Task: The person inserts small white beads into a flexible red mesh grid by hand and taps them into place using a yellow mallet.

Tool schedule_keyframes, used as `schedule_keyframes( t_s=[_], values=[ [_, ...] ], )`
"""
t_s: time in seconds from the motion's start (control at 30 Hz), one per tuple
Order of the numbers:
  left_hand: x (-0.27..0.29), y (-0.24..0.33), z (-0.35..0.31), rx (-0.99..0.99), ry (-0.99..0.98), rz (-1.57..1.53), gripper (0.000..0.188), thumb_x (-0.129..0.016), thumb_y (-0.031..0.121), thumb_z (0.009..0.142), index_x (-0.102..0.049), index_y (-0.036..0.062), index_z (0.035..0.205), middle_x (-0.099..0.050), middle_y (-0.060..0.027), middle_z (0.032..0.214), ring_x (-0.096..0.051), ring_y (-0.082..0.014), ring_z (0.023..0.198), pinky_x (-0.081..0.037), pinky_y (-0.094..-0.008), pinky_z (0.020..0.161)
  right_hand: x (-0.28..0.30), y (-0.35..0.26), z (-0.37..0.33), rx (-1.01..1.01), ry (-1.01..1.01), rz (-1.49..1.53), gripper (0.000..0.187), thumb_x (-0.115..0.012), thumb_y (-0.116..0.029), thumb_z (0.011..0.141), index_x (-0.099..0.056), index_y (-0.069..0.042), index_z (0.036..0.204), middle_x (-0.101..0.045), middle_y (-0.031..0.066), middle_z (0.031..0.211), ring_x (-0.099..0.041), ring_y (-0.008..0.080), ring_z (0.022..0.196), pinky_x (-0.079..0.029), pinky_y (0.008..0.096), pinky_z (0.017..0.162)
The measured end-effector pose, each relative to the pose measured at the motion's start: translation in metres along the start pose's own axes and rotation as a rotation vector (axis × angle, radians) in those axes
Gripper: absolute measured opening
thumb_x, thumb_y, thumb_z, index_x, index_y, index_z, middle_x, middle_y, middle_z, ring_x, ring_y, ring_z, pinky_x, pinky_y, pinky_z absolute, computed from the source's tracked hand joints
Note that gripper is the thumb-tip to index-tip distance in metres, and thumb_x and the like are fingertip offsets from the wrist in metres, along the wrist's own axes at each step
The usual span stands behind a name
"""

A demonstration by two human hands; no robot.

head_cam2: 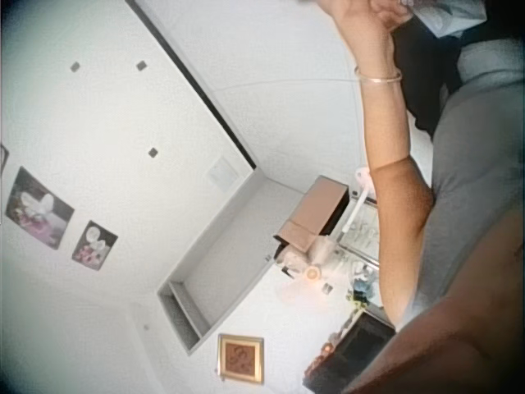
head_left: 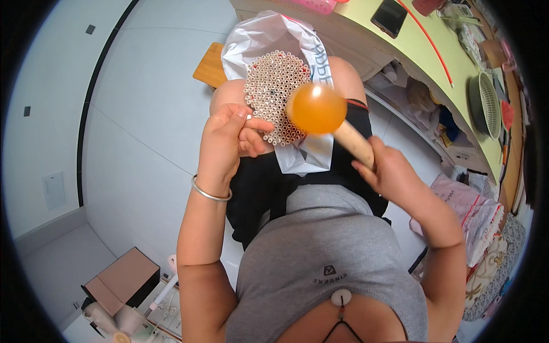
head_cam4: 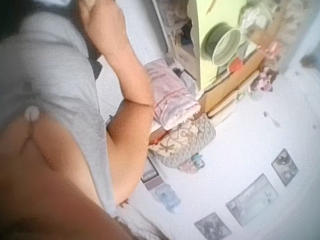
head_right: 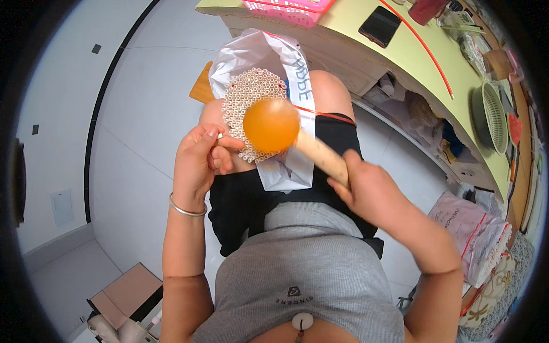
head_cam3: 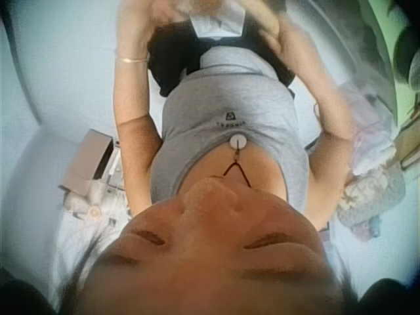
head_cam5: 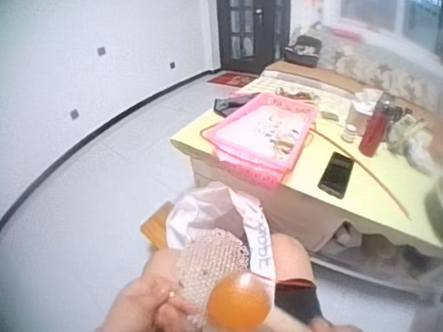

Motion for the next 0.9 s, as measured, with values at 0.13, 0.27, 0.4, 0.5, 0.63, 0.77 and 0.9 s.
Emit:
schedule_keyframes(
  t_s=[0.13,0.27,0.4,0.5,0.63,0.77,0.9],
  values=[
    [0.003,0.005,-0.006,-0.248,0.044,0.359,0.019,-0.055,0.009,0.098,-0.066,-0.0042,0.106,-0.067,-0.0065,0.078,-0.056,-0.0064,0.059,-0.043,-0.017,0.054,0.016,-0.014,0.008,-0.034,0.047,-0.04,0.039,-0.073,-0.025,0.087,-0.046,0.0,0.1,-0.061,0.0255,0.073,-0.062,0.0448,0.071,-0.049,0.0475,0.06],
    [-0.009,0.007,-0.007,-0.379,0.069,0.422,0.011,-0.065,0.004,0.091,-0.07,-0.0034,0.097,-0.065,-0.0006,0.077,-0.051,-0.0024,0.062,-0.039,-0.0177,0.055,-0.003,0.0,-0.004,-0.001,0.054,-0.03,0.037,-0.073,-0.024,0.087,-0.046,0.0,0.097,-0.058,0.0232,0.07,-0.06,0.0435,0.065,-0.048,0.0442,0.058],
    [-0.024,0.0,-0.005,-0.299,0.005,0.543,0.013,-0.065,0.005,0.091,-0.07,-0.0024,0.1,-0.069,-0.0066,0.08,-0.061,-0.0103,0.069,-0.046,-0.0225,0.062,0.007,0.004,0.008,-0.048,0.072,0.012,0.037,-0.073,-0.025,0.087,-0.047,-0.001,0.095,-0.055,0.0195,0.065,-0.054,0.0397,0.057,-0.046,0.0407,0.055],
    [-0.053,0.014,-0.021,-0.968,0.065,1.05,0.014,-0.063,0.005,0.09,-0.069,-0.0013,0.101,-0.071,-0.0131,0.084,-0.066,-0.0217,0.072,-0.05,-0.0293,0.066,0.012,0.014,0.005,-0.103,0.145,0.138,0.038,-0.075,-0.025,0.086,-0.049,0.0,0.099,-0.054,0.0124,0.063,-0.053,0.023,0.049,-0.044,0.0343,0.048],
    [-0.065,-0.001,-0.005,-1.147,0.073,1.144,0.008,-0.059,0.003,0.09,-0.066,0.0022,0.093,-0.071,-0.0137,0.091,-0.066,-0.0303,0.087,-0.049,-0.0371,0.082,-0.001,0.037,-0.004,-0.321,0.064,0.577,0.036,-0.074,-0.022,0.088,-0.051,0.0,0.106,-0.052,0.0019,0.066,-0.048,0.008,0.047,-0.04,0.0252,0.042],
    [-0.061,-0.005,0.016,-1.22,0.089,1.017,0.01,-0.064,0.006,0.086,-0.063,0.0026,0.096,-0.07,-0.0136,0.097,-0.065,-0.0311,0.086,-0.047,-0.0421,0.081,-0.015,0.051,-0.005,-0.376,0.005,0.728,0.035,-0.074,-0.021,0.089,-0.052,0.0,0.106,-0.051,0.0001,0.067,-0.046,0.0064,0.046,-0.04,0.0235,0.041],
    [-0.065,0.008,0.048,-1.187,0.204,1.084,0.011,-0.064,0.008,0.087,-0.063,0.0037,0.097,-0.07,-0.014,0.097,-0.066,-0.0312,0.088,-0.047,-0.0405,0.081,-0.012,0.054,-0.001,-0.392,0.006,0.783,0.035,-0.074,-0.022,0.088,-0.051,0.0,0.104,-0.051,0.0,0.067,-0.046,0.0065,0.047,-0.04,0.0235,0.042]
  ],
)
Point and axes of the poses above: each hand's wrist, its own z-axis towards the middle knuckle, its own x-axis out of the back of the hand, y = z × x, the point moved 7 cm from there along z, towards the middle knuckle
